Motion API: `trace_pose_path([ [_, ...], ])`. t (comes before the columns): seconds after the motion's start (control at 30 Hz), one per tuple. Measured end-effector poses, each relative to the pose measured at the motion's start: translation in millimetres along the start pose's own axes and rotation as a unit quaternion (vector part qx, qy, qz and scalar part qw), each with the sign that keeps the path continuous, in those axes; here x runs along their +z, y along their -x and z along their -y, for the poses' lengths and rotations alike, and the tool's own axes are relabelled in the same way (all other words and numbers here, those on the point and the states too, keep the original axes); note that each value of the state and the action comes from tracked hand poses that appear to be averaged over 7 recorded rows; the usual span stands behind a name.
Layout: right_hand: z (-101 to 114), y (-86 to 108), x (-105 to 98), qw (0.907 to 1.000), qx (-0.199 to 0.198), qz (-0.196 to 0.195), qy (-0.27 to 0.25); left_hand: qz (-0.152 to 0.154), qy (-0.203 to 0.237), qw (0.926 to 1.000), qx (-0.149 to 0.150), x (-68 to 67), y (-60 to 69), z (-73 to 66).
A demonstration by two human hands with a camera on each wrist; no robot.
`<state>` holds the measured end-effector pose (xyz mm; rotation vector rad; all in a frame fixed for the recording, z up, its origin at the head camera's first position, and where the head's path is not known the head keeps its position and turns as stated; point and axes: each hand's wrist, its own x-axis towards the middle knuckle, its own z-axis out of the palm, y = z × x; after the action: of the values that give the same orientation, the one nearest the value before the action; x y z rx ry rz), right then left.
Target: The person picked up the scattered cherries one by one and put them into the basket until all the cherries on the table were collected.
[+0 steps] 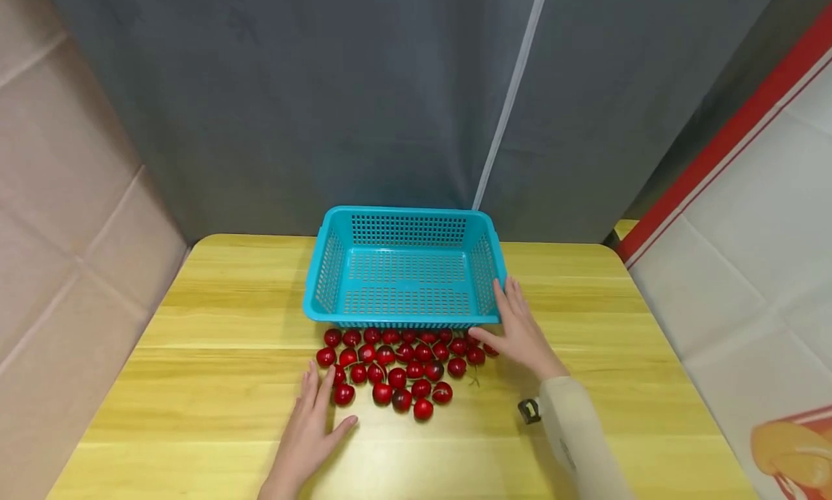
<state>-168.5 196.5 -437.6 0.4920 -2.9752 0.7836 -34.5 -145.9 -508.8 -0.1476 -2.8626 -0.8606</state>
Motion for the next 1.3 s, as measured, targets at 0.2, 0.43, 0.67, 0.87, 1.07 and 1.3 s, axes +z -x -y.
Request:
trace_pose_path([
  [0.2,-4,-18.4,-2,0.9995,-0.004,0.032,0.001,-0.005,0.008,0.9996,-0.027,1.9,-3.3,-3.5],
  [0.43,-6,-31.5,-6,0.9974,0.011,0.068,-0.022,-0.003,0.026,0.9986,-0.046,6.4,-6.3,-5.0],
  [0.67,-6,-37.2,-3,0.9963,0.023,0.060,-0.056,-0.039,0.019,0.9985,-0.033,9.0,-9.6,-5.4],
  [0.87,-8,-38.7,0,0.9970,0.026,0.042,-0.060,-0.079,0.028,0.9961,-0.027,10.4,-14.4,-7.0],
  [1.07,-8,-39.6,1,0.9975,0.026,0.033,-0.057,-0.078,0.027,0.9964,-0.020,12.9,-15.6,-7.4],
  [1.3,-8,-40.8,4,0.9973,0.032,0.033,-0.058,-0.071,0.039,0.9967,-0.010,16.0,-16.7,-5.6],
])
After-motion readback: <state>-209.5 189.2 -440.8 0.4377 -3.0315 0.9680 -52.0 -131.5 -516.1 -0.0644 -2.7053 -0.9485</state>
